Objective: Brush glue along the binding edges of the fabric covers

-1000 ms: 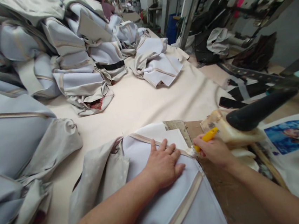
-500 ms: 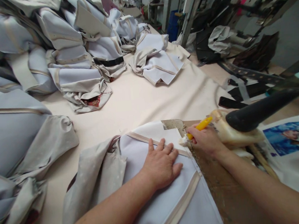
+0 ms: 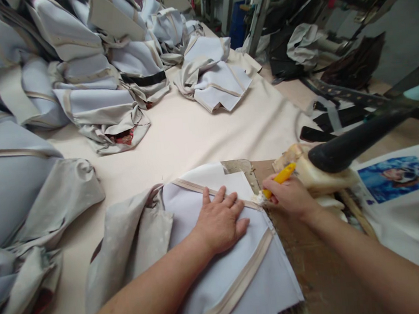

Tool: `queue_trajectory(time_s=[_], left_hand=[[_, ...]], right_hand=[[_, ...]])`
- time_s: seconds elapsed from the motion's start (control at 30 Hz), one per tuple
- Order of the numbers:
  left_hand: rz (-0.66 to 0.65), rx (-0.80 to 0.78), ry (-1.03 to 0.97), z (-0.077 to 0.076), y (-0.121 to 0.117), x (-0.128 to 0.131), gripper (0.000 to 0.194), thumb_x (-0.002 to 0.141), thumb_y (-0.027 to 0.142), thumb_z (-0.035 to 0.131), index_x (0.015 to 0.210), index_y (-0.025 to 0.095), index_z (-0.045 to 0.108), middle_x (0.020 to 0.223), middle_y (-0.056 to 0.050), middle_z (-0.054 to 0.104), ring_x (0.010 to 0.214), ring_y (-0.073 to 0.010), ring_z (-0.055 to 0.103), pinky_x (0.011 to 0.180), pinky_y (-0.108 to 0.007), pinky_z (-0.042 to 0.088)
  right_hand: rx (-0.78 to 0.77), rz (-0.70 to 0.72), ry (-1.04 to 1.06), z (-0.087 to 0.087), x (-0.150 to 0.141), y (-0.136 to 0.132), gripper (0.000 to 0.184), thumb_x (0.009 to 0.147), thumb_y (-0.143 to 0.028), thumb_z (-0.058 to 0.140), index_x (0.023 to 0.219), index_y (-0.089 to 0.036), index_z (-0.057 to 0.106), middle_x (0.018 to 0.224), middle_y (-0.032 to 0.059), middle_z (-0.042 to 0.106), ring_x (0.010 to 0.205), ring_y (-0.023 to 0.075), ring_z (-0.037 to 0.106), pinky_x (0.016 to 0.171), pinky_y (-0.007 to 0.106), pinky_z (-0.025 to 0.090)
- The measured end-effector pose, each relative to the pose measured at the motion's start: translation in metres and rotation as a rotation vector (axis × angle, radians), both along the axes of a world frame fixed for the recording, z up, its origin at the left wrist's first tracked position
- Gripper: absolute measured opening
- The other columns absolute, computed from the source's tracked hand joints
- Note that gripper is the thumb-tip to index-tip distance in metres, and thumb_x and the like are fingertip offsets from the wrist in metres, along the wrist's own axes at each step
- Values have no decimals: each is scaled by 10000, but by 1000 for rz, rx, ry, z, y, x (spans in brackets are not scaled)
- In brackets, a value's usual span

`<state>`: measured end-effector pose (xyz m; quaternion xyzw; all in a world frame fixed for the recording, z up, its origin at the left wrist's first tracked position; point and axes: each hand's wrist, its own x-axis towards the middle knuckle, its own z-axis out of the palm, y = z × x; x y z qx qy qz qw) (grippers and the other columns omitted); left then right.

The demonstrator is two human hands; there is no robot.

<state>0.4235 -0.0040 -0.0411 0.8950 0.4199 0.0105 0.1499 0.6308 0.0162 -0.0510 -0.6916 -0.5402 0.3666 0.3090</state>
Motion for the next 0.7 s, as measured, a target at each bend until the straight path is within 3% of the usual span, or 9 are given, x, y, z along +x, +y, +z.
queue_trajectory(time_s=[0.27, 0.43, 0.57, 0.7], left_hand=[[-4, 21, 1, -1, -1, 1, 424, 905, 500, 353, 1235, 280, 502, 1353, -18, 487, 1312, -313, 311, 1043, -668, 72], [0, 25, 6, -3, -1, 0, 428, 904, 502, 360, 1247, 284, 495, 1359, -15, 482, 1314, -318, 306, 1041, -668, 67], [-12, 13, 10, -2, -1, 0, 426, 906, 502, 350, 1245, 289, 496, 1368, -17, 473, 1318, -314, 304, 1036, -673, 70], [-9, 17, 18, -3, -1, 1, 430, 903, 504, 354, 1251, 293, 494, 1369, -21, 472, 1320, -314, 301, 1033, -674, 77]], right_hand=[[110, -74, 27, 0, -1, -36, 300, 781, -367, 476, 541, -190, 512, 467, -22, 479, 486, 135, 472, 520, 253, 370], [189, 9, 42, -3, -1, -34, 285, 816, -355, 470, 604, -180, 543, 512, -25, 495, 517, 129, 482, 530, 242, 372], [257, -19, -13, -5, -5, -25, 288, 817, -343, 456, 591, -181, 531, 518, -18, 498, 535, 134, 489, 559, 250, 381], [150, 10, 33, -6, -7, -37, 291, 804, -348, 456, 566, -187, 507, 495, -26, 478, 510, 128, 473, 529, 247, 366]])
